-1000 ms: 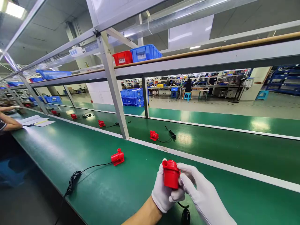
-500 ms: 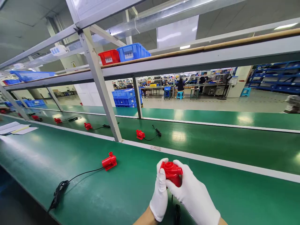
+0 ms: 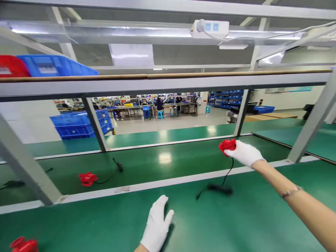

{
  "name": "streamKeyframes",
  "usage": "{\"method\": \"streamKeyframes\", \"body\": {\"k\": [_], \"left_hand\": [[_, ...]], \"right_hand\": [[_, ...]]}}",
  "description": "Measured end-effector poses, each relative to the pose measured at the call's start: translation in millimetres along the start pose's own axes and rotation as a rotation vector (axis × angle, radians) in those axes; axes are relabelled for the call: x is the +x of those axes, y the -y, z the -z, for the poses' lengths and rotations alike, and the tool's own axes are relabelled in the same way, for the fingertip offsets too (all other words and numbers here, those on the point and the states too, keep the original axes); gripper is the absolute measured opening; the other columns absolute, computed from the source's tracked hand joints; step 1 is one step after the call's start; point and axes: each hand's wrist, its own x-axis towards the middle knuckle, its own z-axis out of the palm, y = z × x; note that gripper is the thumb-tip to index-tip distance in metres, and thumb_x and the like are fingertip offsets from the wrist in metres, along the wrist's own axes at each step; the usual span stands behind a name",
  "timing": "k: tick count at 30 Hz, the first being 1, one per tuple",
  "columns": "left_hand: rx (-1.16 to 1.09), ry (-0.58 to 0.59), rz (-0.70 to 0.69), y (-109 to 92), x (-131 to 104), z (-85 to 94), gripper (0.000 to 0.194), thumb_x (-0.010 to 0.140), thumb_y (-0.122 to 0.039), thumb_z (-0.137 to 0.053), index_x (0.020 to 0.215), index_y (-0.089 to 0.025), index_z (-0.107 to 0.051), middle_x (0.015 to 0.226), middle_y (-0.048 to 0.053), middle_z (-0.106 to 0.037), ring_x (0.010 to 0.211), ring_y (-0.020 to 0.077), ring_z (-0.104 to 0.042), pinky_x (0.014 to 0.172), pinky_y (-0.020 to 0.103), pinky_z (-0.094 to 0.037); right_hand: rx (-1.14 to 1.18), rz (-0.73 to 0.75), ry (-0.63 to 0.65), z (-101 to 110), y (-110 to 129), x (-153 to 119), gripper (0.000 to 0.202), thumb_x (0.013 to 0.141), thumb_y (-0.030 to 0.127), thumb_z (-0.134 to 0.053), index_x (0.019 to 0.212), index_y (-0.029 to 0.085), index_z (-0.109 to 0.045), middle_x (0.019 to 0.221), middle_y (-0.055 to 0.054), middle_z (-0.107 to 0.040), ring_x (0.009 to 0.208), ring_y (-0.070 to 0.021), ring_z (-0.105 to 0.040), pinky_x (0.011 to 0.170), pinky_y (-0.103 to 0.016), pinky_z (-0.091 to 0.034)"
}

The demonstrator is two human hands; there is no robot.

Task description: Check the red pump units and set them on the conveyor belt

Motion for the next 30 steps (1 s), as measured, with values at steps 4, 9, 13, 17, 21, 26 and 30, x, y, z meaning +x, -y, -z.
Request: {"method": "streamKeyframes", "body": {"k": [4, 9, 13, 17, 21, 26, 30], "left_hand": [[0.054, 0.034, -0.001, 15, 11, 5.4, 0.05, 0.096, -0.046, -0.036, 0.132, -0.019, -0.057, 0.141, 0.011, -0.055, 0.132, 0.0283, -0.048, 0.114, 0.05, -0.035], [0.051, -0.106, -0.03, 33, 19, -3.6, 0.044, 0.094, -0.048, -0.039, 0.115, -0.024, -0.068, 0.127, 0.009, -0.065, 0.121, 0.0288, -0.057, 0.107, 0.049, -0.044], [0.069, -0.182, -0.089, 44, 24, -11.5, 0.042, 0.093, -0.052, -0.04, 0.104, -0.027, -0.072, 0.118, 0.007, -0.07, 0.113, 0.0296, -0.062, 0.1, 0.048, -0.05], [0.136, -0.155, -0.109, 48, 29, -9.3, 0.042, 0.093, -0.052, -0.04, 0.1, -0.028, -0.073, 0.117, 0.006, -0.071, 0.111, 0.0299, -0.064, 0.098, 0.048, -0.052], [0.305, -0.06, -0.201, 45, 41, -8.4, 0.043, 0.092, -0.048, -0.04, 0.106, -0.024, -0.073, 0.122, 0.008, -0.07, 0.116, 0.0324, -0.062, 0.098, 0.05, -0.051], [0.457, 0.229, -0.533, 22, 72, -18.3, 0.056, 0.09, -0.049, -0.04, 0.131, -0.017, -0.061, 0.141, 0.009, -0.056, 0.13, 0.0322, -0.052, 0.112, 0.053, -0.038], [0.446, 0.286, -0.742, -7, 83, -36.8, 0.059, 0.092, -0.047, -0.037, 0.138, -0.013, -0.053, 0.146, 0.012, -0.049, 0.137, 0.0314, -0.045, 0.117, 0.053, -0.03]], "right_hand": [[-0.107, 0.004, -0.012, 13, -21, 63, 0.04, 0.102, 0.041, -0.041, 0.117, 0.01, -0.061, 0.113, -0.008, -0.062, 0.104, -0.0193, -0.062, 0.092, -0.04, -0.049], [-0.109, 0.034, 0.108, -68, -16, 90, 0.028, 0.094, 0.032, -0.061, 0.115, 0.014, -0.062, 0.114, -0.008, -0.064, 0.098, -0.0184, -0.064, 0.085, -0.038, -0.055], [-0.06, 0.045, 0.08, -143, -16, 80, 0.031, 0.095, 0.032, -0.06, 0.121, 0.015, -0.06, 0.121, -0.009, -0.061, 0.104, -0.0202, -0.063, 0.088, -0.039, -0.054], [-0.03, 0.022, -0.067, -189, -20, 54, 0.044, 0.095, 0.034, -0.059, 0.135, 0.018, -0.051, 0.141, -0.012, -0.048, 0.125, -0.0277, -0.051, 0.104, -0.051, -0.043], [-0.052, 0.015, -0.166, -199, -19, 13, 0.047, 0.095, 0.035, -0.059, 0.138, 0.019, -0.049, 0.147, -0.012, -0.043, 0.132, -0.0302, -0.044, 0.109, -0.056, -0.036], [-0.109, -0.006, -0.17, -188, -24, -60, 0.037, 0.096, 0.035, -0.058, 0.127, 0.017, -0.057, 0.135, -0.01, -0.054, 0.121, -0.0256, -0.053, 0.103, -0.05, -0.044], [-0.14, -0.048, -0.153, -172, -35, -135, 0.039, 0.096, 0.036, -0.057, 0.131, 0.018, -0.055, 0.14, -0.011, -0.05, 0.126, -0.0268, -0.05, 0.106, -0.052, -0.04]]}}
